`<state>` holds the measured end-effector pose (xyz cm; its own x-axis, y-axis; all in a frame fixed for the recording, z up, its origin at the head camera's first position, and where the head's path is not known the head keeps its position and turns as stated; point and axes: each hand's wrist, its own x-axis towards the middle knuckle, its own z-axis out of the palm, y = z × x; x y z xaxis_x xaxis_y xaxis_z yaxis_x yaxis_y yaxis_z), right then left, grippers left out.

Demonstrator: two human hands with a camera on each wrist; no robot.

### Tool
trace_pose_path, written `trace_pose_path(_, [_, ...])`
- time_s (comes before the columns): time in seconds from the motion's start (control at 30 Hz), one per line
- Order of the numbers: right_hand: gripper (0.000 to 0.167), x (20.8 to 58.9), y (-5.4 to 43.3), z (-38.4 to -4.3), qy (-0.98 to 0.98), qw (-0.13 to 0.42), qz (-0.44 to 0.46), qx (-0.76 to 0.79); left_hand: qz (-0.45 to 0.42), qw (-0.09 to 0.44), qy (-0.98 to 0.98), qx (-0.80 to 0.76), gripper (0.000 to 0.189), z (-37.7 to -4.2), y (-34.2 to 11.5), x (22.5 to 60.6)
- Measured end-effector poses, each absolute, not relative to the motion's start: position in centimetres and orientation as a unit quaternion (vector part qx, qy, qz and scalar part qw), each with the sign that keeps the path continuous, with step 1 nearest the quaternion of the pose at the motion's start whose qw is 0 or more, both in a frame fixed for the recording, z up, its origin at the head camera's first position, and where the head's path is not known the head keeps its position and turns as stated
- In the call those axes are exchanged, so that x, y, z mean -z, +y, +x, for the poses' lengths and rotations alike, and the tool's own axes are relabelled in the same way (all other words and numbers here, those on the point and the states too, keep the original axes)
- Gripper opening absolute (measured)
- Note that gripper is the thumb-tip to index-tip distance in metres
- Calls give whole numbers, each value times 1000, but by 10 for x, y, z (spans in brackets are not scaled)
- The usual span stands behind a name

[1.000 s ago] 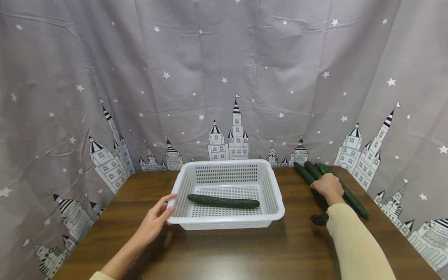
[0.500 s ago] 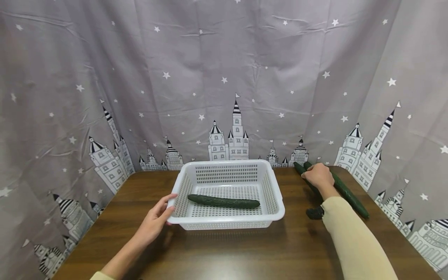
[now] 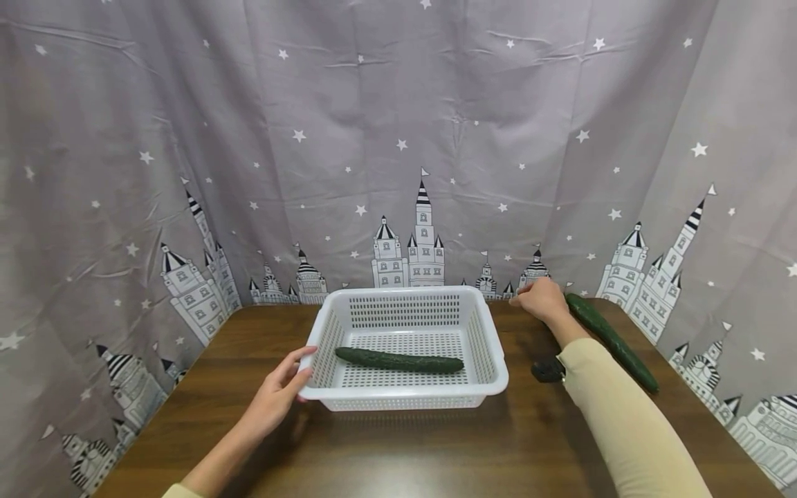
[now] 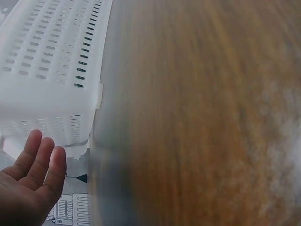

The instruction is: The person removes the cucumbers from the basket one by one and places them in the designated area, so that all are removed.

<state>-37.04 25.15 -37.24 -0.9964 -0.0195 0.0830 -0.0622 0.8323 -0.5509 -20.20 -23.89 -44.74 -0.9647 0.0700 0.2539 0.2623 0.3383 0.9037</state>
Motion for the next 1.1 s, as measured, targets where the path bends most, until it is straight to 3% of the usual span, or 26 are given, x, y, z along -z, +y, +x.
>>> trace_pose_path(0.53, [42,355,208,-371,-940,26,89,-328,-89,84,-813,569,41,-201,-236,446])
trace_pose_path(1.1, [43,344,160,-372,-926,-41,113,-359,-92,82,-815,566,41,-200,-238,446])
